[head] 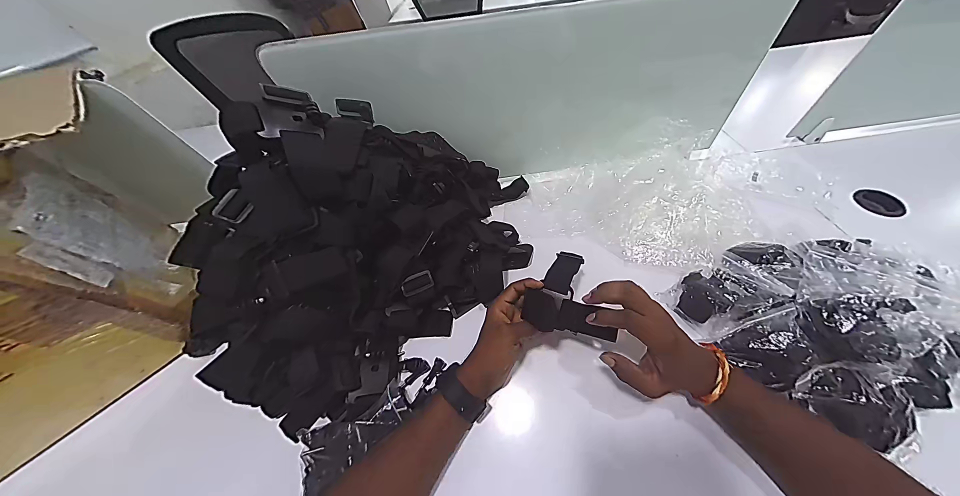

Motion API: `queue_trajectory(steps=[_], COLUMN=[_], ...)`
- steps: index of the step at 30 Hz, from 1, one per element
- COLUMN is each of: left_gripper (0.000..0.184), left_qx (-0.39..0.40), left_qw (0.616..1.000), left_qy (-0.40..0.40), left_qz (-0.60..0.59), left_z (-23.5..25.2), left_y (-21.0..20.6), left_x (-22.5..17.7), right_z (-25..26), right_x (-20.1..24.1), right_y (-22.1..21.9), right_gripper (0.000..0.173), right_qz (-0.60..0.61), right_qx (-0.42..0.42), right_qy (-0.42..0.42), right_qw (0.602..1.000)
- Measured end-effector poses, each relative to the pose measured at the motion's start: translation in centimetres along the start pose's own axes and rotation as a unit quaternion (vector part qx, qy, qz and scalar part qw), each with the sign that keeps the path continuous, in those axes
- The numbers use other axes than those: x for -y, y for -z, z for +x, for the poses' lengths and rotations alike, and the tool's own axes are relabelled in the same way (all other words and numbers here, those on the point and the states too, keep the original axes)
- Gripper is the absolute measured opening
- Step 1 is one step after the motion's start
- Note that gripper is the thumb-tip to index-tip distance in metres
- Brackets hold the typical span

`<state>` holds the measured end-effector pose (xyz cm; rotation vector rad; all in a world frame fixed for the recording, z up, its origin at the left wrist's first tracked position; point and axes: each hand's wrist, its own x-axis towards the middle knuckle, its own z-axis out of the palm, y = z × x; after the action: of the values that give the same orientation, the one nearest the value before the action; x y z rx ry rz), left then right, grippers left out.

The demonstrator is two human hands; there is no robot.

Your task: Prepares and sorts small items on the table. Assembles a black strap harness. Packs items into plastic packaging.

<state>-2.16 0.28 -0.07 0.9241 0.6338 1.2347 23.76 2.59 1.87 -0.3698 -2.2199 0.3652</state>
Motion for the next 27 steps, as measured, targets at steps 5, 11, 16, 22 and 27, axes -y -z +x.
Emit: queue_trajectory(steps=[5, 11, 16, 22, 27], left_gripper=[0.049, 0.053, 0.055, 0.054, 0.05], left_qx=[-0.001, 0.053, 0.081, 0.1, 0.107], left_qw=[0.996, 0.998, 0.995, 0.987, 0.98], left_qy=[0.012, -0.013, -0.032, -0.061, -0.082], left_qz=[-0.091, -0.022, 0.038, 0.108, 0.145], left_z=[0.0, -0.1, -0.2, -0.3, -0.5], left_y=[0.2, 0.1, -0.2, -0.8, -1.2], left_x=[-0.1, 0.1, 0.3, 0.5, 0.7], right_z=[-0.2, -0.3, -0.2, -0.8, -0.9], right_x=[-0.4, -0.9, -1.0, -0.9, -0.6], right_y=[0.0, -0.5, -0.4, -0.7, -1.3], right_gripper=[0.044, 0.027, 0.012, 0.013, 0.015], right_qz=[0.026, 0.027, 0.047, 0.084, 0.065], right_qx=[-0.017, -0.02, 0.016, 0.001, -0.012], right_qy=[-0.058, -0.062, -0.037, -0.088, -0.105], right_qw=[0.998, 0.998, 0.998, 0.993, 0.992])
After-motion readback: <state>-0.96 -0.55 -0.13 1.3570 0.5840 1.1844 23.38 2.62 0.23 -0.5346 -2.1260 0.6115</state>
